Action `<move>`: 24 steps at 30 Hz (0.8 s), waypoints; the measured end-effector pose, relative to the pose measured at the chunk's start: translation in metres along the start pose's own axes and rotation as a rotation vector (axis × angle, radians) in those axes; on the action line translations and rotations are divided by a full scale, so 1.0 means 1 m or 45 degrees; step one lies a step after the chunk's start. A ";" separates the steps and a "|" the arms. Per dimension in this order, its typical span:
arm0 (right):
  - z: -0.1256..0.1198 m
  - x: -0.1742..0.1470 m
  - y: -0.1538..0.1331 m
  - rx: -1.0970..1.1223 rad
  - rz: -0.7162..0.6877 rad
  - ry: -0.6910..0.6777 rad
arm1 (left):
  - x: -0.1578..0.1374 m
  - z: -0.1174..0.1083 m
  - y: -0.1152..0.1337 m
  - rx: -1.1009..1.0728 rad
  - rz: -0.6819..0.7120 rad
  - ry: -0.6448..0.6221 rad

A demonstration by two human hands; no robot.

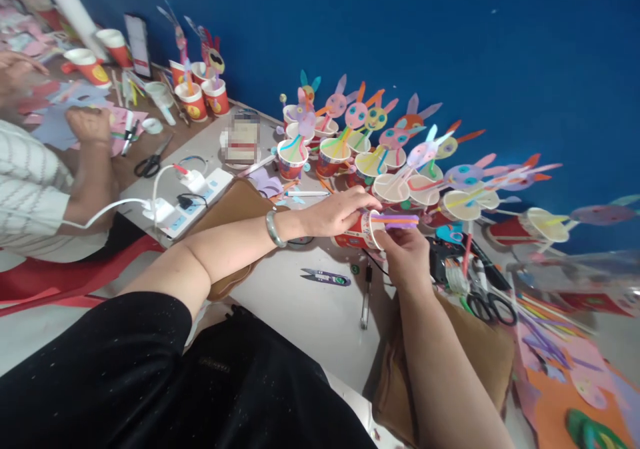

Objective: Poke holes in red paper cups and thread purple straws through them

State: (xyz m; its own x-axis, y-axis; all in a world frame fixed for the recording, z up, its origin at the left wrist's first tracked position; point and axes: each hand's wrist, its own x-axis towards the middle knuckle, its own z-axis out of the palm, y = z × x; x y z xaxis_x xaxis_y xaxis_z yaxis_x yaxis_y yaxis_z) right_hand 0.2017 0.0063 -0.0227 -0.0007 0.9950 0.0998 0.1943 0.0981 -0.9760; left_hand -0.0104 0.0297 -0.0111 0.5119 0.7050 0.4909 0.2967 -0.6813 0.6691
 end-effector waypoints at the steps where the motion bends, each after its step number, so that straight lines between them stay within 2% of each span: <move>1: -0.002 0.001 0.002 -0.041 -0.004 0.060 | 0.000 0.000 0.000 0.020 -0.005 -0.026; 3: -0.005 0.003 0.006 -0.150 -0.043 0.154 | 0.001 -0.001 0.002 0.069 -0.046 -0.089; 7: -0.008 0.006 0.010 -0.304 -0.114 0.148 | 0.003 -0.002 0.009 0.137 -0.172 -0.207; 12: -0.006 0.006 0.006 -0.267 -0.124 0.101 | 0.003 -0.001 0.013 0.096 -0.255 -0.195; 18: -0.008 0.004 0.000 -0.477 -0.168 0.067 | 0.002 -0.003 0.018 0.061 -0.067 -0.322; 24: -0.006 0.000 -0.011 -0.558 -0.283 0.010 | 0.002 -0.001 0.022 0.019 0.061 -0.347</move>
State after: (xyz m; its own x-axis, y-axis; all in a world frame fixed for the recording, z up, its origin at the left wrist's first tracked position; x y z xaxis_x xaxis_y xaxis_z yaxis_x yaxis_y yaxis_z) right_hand 0.2056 0.0049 -0.0112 -0.0817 0.9505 0.2999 0.5847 0.2894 -0.7579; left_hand -0.0040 0.0165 0.0050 0.7228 0.5946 0.3522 0.2780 -0.7167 0.6396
